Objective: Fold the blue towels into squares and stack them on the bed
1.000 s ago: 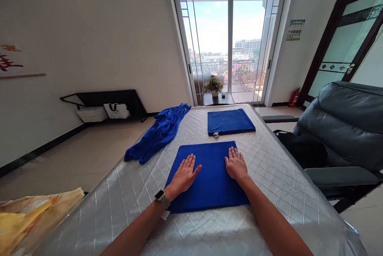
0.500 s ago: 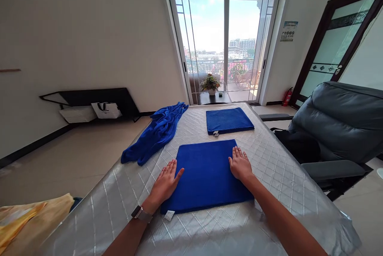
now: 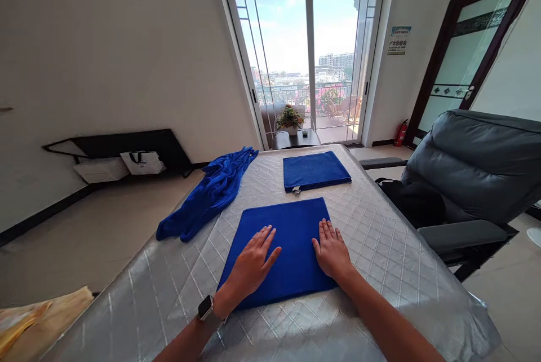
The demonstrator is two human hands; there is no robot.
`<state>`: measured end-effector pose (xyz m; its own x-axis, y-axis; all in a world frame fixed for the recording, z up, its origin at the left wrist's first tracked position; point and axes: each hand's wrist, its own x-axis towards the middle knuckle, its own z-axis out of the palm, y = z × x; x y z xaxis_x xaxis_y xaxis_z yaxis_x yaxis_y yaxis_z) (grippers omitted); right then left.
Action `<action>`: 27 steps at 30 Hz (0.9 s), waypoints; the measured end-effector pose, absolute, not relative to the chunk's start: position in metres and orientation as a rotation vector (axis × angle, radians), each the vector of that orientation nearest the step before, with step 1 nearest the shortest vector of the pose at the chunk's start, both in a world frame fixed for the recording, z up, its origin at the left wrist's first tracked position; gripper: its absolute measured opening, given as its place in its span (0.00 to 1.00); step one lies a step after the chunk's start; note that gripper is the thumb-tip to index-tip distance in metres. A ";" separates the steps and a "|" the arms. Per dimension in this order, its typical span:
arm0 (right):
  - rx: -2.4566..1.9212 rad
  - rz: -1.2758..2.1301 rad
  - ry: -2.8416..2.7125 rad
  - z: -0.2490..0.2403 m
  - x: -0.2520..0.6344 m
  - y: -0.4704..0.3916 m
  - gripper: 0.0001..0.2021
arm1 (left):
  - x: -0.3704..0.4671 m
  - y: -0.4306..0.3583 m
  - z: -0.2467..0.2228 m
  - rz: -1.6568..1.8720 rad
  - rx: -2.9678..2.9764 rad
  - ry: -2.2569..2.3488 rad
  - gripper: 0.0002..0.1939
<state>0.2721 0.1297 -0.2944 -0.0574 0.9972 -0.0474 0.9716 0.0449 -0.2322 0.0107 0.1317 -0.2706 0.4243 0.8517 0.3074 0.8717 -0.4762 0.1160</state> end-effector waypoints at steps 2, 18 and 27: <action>-2.067 0.285 -2.186 -0.294 0.273 0.129 0.34 | 0.057 0.124 -0.267 -0.500 -2.778 -1.368 0.33; -2.048 0.314 -2.164 -0.297 0.274 0.128 0.34 | 0.039 0.094 -0.293 -0.289 -2.794 -1.467 0.37; -2.086 0.251 -2.186 -0.298 0.273 0.129 0.34 | -0.060 0.056 -0.327 -0.363 -2.353 -1.925 0.42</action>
